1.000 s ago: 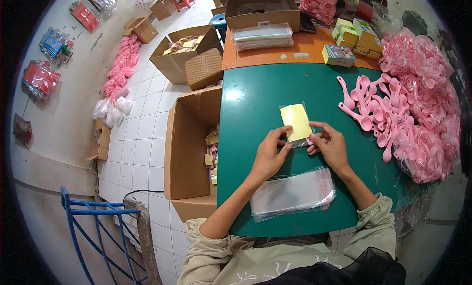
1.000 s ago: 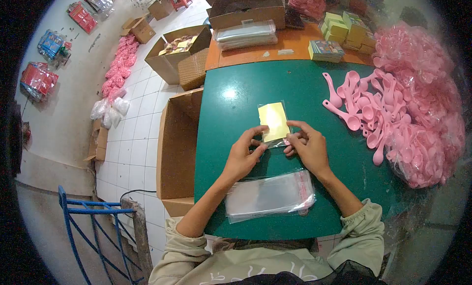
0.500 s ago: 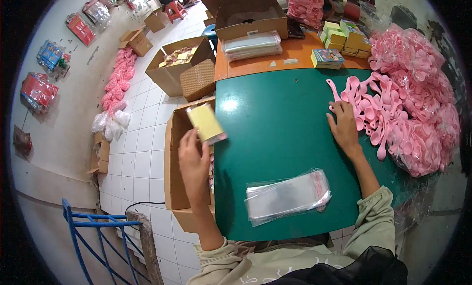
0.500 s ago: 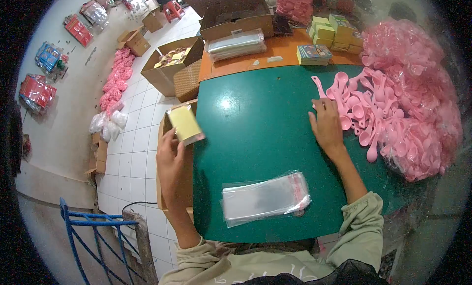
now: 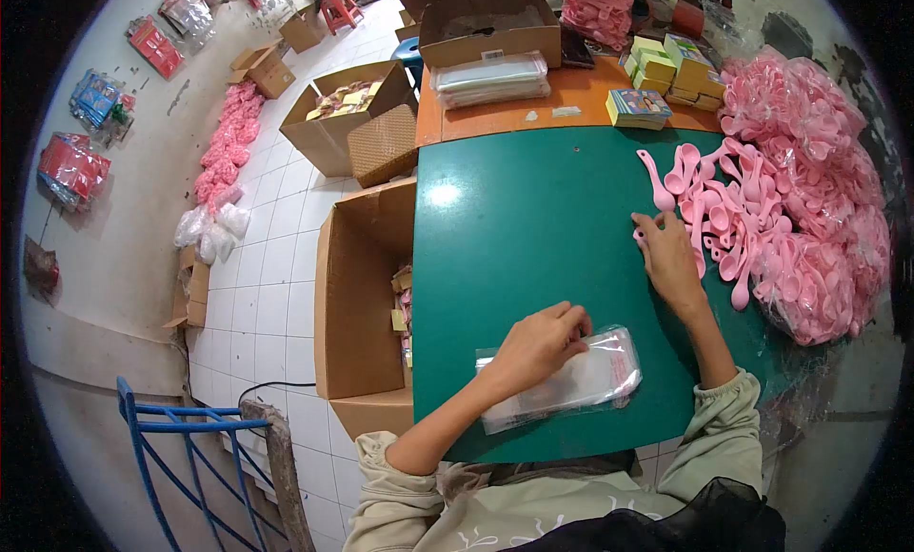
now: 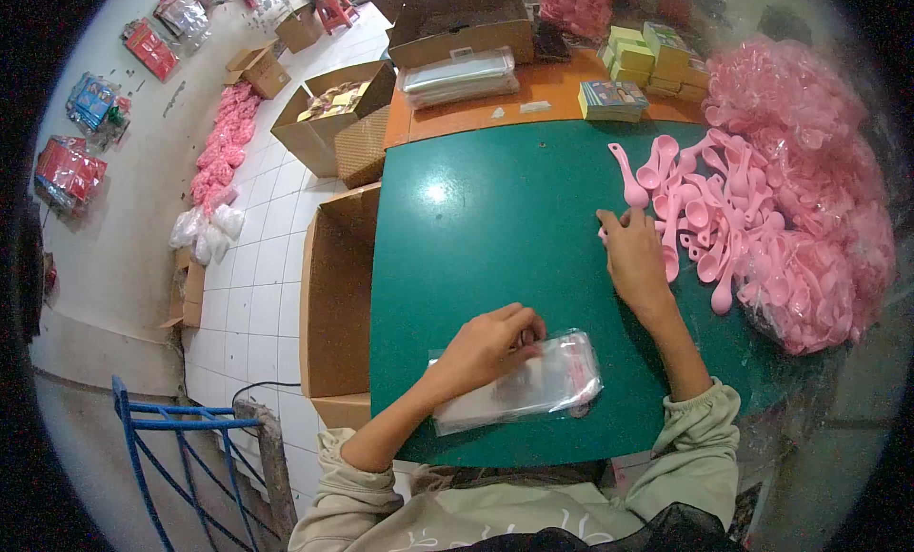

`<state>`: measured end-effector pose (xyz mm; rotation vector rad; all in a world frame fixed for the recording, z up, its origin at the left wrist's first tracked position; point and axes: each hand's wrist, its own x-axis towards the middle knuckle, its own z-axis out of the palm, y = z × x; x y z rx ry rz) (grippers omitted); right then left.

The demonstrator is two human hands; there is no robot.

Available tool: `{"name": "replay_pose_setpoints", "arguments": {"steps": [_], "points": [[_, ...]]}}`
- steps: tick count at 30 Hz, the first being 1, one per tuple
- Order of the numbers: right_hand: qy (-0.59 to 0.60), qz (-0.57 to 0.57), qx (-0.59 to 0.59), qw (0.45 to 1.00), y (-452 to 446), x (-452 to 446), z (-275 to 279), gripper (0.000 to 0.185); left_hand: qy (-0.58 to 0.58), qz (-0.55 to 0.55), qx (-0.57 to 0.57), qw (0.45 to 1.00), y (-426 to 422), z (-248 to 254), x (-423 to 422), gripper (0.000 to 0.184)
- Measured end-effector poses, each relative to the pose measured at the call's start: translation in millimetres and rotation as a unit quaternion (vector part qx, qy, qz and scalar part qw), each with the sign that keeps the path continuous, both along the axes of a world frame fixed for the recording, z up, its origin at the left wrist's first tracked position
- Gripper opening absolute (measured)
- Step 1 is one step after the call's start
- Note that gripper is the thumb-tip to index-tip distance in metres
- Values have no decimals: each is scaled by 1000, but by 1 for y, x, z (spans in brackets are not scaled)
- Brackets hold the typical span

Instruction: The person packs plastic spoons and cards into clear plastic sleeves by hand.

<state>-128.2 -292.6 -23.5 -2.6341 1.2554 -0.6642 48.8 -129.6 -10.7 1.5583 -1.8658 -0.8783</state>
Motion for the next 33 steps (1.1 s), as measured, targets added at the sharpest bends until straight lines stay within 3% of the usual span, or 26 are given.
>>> {"name": "replay_pose_setpoints", "arguments": {"steps": [4,7,10,14,19,33], "points": [[-57,34,5,998,-4,-1,2,27,105,25,27,994,-6,8,11,22],[-192,52,-44,979,15,10,38,25,141,53,8,989,-7,3,15,18],[-284,-2,-75,956,29,8,53,19,162,84,21,983,-8,4,18,12],[-461,16,131,878,34,7,46,12,285,106,32,952,-10,-9,18,22],[-460,19,198,865,45,13,44,13,373,134,99,913,-12,1,23,43],[-470,31,204,858,53,17,42,15,417,122,131,891,-14,-2,26,40]]}}
